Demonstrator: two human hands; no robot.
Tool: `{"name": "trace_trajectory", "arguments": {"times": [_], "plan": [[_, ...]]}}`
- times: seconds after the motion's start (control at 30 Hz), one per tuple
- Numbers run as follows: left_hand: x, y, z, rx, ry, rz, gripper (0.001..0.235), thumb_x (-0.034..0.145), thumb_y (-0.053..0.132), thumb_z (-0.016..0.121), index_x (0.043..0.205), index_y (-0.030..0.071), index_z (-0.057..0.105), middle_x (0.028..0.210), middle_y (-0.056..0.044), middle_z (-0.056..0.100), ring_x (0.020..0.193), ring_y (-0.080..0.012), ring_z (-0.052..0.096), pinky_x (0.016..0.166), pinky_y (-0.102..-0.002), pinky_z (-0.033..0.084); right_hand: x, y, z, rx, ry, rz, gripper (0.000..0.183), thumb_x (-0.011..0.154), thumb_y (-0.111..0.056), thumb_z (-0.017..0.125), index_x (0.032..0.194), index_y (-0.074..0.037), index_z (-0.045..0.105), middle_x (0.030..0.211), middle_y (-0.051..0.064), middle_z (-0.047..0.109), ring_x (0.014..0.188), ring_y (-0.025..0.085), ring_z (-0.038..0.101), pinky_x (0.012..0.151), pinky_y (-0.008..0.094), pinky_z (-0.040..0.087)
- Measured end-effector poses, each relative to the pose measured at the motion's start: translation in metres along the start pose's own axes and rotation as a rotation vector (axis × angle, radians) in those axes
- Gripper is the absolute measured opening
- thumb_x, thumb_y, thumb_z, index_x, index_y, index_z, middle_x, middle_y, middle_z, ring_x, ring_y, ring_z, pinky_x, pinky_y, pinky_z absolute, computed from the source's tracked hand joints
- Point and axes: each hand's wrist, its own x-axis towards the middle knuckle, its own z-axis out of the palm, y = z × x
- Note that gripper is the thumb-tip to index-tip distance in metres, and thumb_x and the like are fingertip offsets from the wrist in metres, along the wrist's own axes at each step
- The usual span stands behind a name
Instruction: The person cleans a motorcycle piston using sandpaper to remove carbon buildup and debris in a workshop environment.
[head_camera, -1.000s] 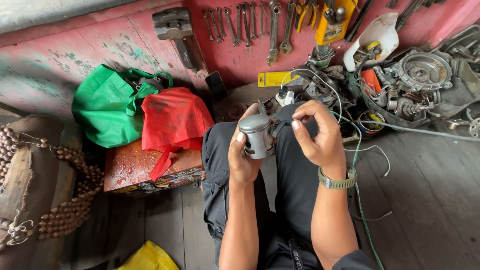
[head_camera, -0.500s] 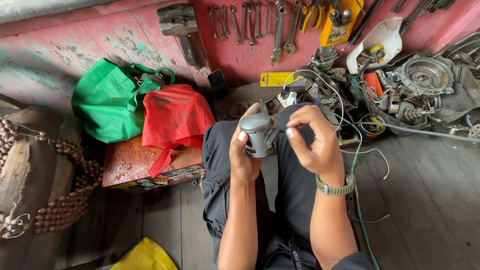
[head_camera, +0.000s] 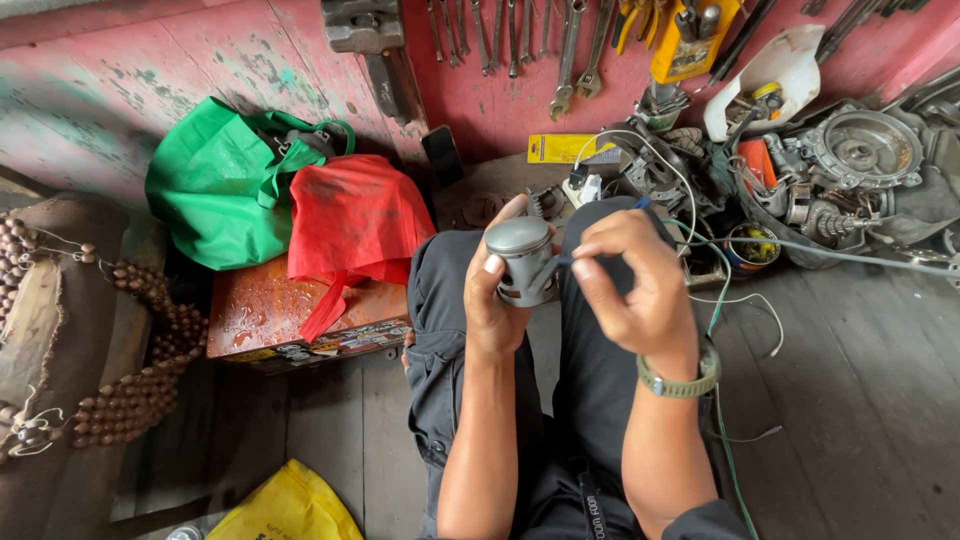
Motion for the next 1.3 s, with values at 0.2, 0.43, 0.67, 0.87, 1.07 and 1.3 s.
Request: {"name": "trace_trajectory", "arguments": {"times": [0.2, 0.43, 0.67, 0.87, 1.07, 1.3], "plan": [[-0.001, 0.010, -0.001, -0.014, 0.026, 0.020, 0.085, 0.088, 0.042, 0.057, 0.152, -0.009, 0.038, 0.111, -0.032, 0.067, 0.097, -0.0324, 0.069, 0.082, -0.043, 0.060, -0.009, 0.025, -0.019, -0.143, 0.069, 0.062, 0.008, 0.104, -0.004, 0.066, 0.098, 0.002, 0.066, 0.091, 0.014, 0.068, 0.080, 0.024, 0.059, 0.072, 0.034, 0.050], [-0.002, 0.005, 0.000, 0.036, 0.009, 0.027, 0.080, 0.089, 0.040, 0.056, 0.152, -0.009, 0.041, 0.111, -0.031, 0.068, 0.099, -0.0294, 0.069, 0.088, -0.044, 0.059, -0.004, -0.002, 0.003, -0.031, 0.021, 0.021, 0.006, 0.098, -0.005, 0.068, 0.094, -0.001, 0.070, 0.088, 0.012, 0.070, 0.077, 0.024, 0.060, 0.070, 0.033, 0.051], [-0.002, 0.004, -0.001, 0.045, 0.012, 0.056, 0.079, 0.089, 0.040, 0.056, 0.151, -0.008, 0.042, 0.111, -0.030, 0.068, 0.101, -0.0291, 0.070, 0.089, -0.044, 0.059, -0.008, 0.012, -0.008, -0.180, 0.035, 0.030, 0.007, 0.101, -0.006, 0.067, 0.096, -0.001, 0.069, 0.091, 0.015, 0.069, 0.080, 0.028, 0.062, 0.069, 0.036, 0.050], [0.000, 0.003, -0.004, 0.007, 0.009, 0.052, 0.082, 0.088, 0.040, 0.056, 0.152, -0.009, 0.040, 0.110, -0.031, 0.067, 0.098, -0.0289, 0.069, 0.085, -0.043, 0.059, -0.003, 0.001, -0.002, -0.099, 0.018, 0.017, 0.008, 0.100, -0.006, 0.068, 0.096, 0.000, 0.070, 0.091, 0.014, 0.070, 0.078, 0.027, 0.059, 0.070, 0.035, 0.050], [-0.002, 0.005, -0.001, 0.053, 0.035, 0.029, 0.083, 0.089, 0.044, 0.057, 0.152, -0.007, 0.041, 0.111, -0.029, 0.068, 0.097, -0.0281, 0.069, 0.082, -0.040, 0.060, -0.008, 0.017, -0.011, -0.165, 0.029, 0.052, 0.010, 0.104, -0.008, 0.065, 0.099, 0.000, 0.069, 0.093, 0.014, 0.069, 0.083, 0.028, 0.062, 0.070, 0.035, 0.049], [0.000, 0.003, -0.004, 0.074, -0.003, 0.055, 0.080, 0.090, 0.040, 0.055, 0.152, -0.008, 0.040, 0.112, -0.032, 0.066, 0.098, -0.0309, 0.069, 0.083, -0.044, 0.060, -0.006, 0.009, -0.006, -0.079, 0.034, 0.036, 0.009, 0.101, -0.007, 0.068, 0.096, -0.001, 0.071, 0.091, 0.013, 0.070, 0.076, 0.025, 0.057, 0.069, 0.034, 0.049]]}}
